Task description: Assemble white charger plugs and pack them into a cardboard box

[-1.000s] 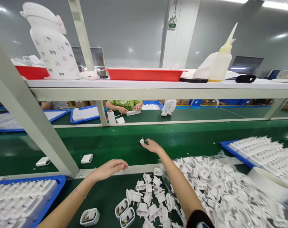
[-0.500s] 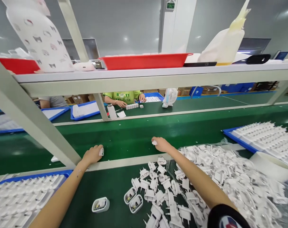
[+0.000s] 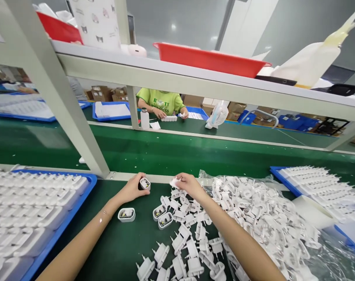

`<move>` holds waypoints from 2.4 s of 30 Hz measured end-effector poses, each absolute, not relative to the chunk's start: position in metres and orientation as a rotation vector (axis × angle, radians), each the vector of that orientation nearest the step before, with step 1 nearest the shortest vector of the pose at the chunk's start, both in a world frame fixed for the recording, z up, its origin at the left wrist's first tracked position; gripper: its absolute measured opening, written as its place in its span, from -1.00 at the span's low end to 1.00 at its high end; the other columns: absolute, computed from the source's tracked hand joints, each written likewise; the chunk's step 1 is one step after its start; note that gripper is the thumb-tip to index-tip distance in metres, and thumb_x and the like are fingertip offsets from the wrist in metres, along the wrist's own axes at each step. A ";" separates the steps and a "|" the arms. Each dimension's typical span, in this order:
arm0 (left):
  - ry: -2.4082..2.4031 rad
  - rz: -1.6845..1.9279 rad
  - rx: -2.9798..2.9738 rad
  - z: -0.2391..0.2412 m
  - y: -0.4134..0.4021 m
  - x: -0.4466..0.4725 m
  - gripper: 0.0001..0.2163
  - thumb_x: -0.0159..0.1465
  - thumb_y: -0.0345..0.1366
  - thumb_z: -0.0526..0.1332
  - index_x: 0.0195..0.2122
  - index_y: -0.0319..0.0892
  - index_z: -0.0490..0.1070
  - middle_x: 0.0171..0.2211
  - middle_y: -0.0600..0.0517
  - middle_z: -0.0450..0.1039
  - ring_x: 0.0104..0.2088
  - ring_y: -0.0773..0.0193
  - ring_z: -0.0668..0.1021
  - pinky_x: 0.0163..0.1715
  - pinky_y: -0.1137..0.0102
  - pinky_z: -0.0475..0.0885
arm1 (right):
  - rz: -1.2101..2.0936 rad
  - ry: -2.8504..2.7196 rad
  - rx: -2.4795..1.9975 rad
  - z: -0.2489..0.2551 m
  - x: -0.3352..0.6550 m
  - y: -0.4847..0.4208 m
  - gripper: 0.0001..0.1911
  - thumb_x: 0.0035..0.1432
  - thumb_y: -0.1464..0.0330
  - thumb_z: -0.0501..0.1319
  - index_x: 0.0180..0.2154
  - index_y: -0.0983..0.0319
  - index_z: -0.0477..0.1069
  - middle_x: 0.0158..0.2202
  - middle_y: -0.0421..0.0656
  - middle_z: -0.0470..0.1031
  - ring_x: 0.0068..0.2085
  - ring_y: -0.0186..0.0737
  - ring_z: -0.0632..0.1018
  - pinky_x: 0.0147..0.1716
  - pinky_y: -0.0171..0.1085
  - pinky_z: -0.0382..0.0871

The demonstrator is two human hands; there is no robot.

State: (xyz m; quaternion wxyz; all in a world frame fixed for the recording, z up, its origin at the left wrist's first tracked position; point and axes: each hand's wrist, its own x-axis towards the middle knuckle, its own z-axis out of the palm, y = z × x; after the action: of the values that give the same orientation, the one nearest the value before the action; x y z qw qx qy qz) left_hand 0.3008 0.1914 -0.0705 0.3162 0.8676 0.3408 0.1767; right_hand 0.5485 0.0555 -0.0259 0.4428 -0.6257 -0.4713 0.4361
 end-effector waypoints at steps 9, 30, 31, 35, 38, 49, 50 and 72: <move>0.856 0.614 2.311 -0.079 0.181 0.309 -0.49 0.10 -0.24 0.23 0.05 -0.15 0.10 0.07 -0.16 0.25 0.08 0.00 0.33 0.06 0.16 0.21 | 1.347 -0.725 -1.300 -0.026 0.503 0.102 -0.55 -0.35 0.22 0.46 -0.41 0.22 0.33 -0.36 -0.16 0.51 -0.27 -0.15 0.58 -0.21 -0.19 0.45; 0.556 0.591 2.311 -0.090 0.200 0.293 -0.71 0.11 -0.37 0.17 -0.10 -0.20 0.39 -0.18 -0.04 0.46 -0.14 0.12 0.44 -0.08 0.28 0.29 | 0.739 -1.771 -1.651 -0.016 0.480 0.124 -0.82 0.09 0.28 0.21 -0.26 0.20 0.45 -0.40 -0.19 0.44 -0.45 -0.29 0.49 -0.37 -0.27 0.38; 0.558 0.592 2.313 -0.090 0.200 0.293 -0.72 0.11 -0.37 0.17 -0.11 -0.20 0.39 -0.19 -0.05 0.45 -0.15 0.12 0.44 -0.09 0.28 0.29 | 0.625 -1.841 -1.667 -0.014 0.479 0.124 -0.84 0.08 0.28 0.22 -0.29 0.20 0.46 -0.34 -0.16 0.46 -0.41 -0.27 0.49 -0.36 -0.27 0.37; 0.580 0.572 2.325 -0.089 0.201 0.294 -0.81 0.12 -0.34 0.19 -0.22 -0.21 0.40 -0.30 -0.02 0.44 -0.23 0.14 0.45 -0.18 0.30 0.32 | 0.451 -1.994 -1.718 -0.011 0.469 0.125 -0.90 0.10 0.35 0.22 -0.31 0.22 0.45 -0.29 -0.13 0.50 -0.32 -0.24 0.50 -0.30 -0.29 0.35; 0.574 0.572 2.308 -0.089 0.202 0.294 -0.84 0.12 -0.34 0.19 -0.26 -0.20 0.40 -0.32 -0.02 0.44 -0.25 0.15 0.45 -0.20 0.31 0.32 | 0.429 -2.094 -1.751 -0.013 0.463 0.126 -0.92 0.11 0.39 0.22 -0.32 0.24 0.47 -0.31 -0.14 0.52 -0.32 -0.24 0.50 -0.30 -0.31 0.31; 0.533 0.592 2.275 -0.090 0.201 0.294 -0.84 0.13 -0.32 0.21 -0.25 -0.21 0.41 -0.29 -0.03 0.47 -0.23 0.14 0.47 -0.19 0.30 0.33 | 0.262 -2.503 -1.939 0.008 0.448 0.135 -0.88 0.15 0.45 0.15 -0.39 0.26 0.45 -0.39 -0.12 0.51 -0.35 -0.23 0.48 -0.43 -0.33 0.07; 0.535 0.593 2.275 -0.090 0.201 0.294 -0.84 0.14 -0.31 0.21 -0.25 -0.21 0.41 -0.29 -0.03 0.47 -0.22 0.14 0.47 -0.19 0.30 0.33 | 0.256 -2.518 -1.974 0.009 0.447 0.136 -0.89 0.14 0.45 0.15 -0.40 0.25 0.44 -0.40 -0.12 0.50 -0.35 -0.22 0.48 -0.45 -0.32 0.05; 0.426 0.678 1.891 -0.083 0.194 0.292 -0.89 0.24 -0.27 0.10 -0.26 -0.17 0.28 -0.32 0.06 0.38 -0.30 0.29 0.43 -0.26 0.39 0.32 | 0.194 -2.365 -2.323 0.010 0.426 0.131 -0.86 0.13 0.37 0.16 -0.24 0.21 0.41 -0.32 -0.09 0.49 -0.33 -0.12 0.48 -0.48 -0.32 0.09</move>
State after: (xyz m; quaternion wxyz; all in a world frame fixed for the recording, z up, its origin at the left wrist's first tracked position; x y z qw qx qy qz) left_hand 0.2921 0.1945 -0.0830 0.5175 0.7880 0.1774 0.2825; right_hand 0.4262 0.1311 0.0097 -0.0896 -0.6967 -0.7094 0.0581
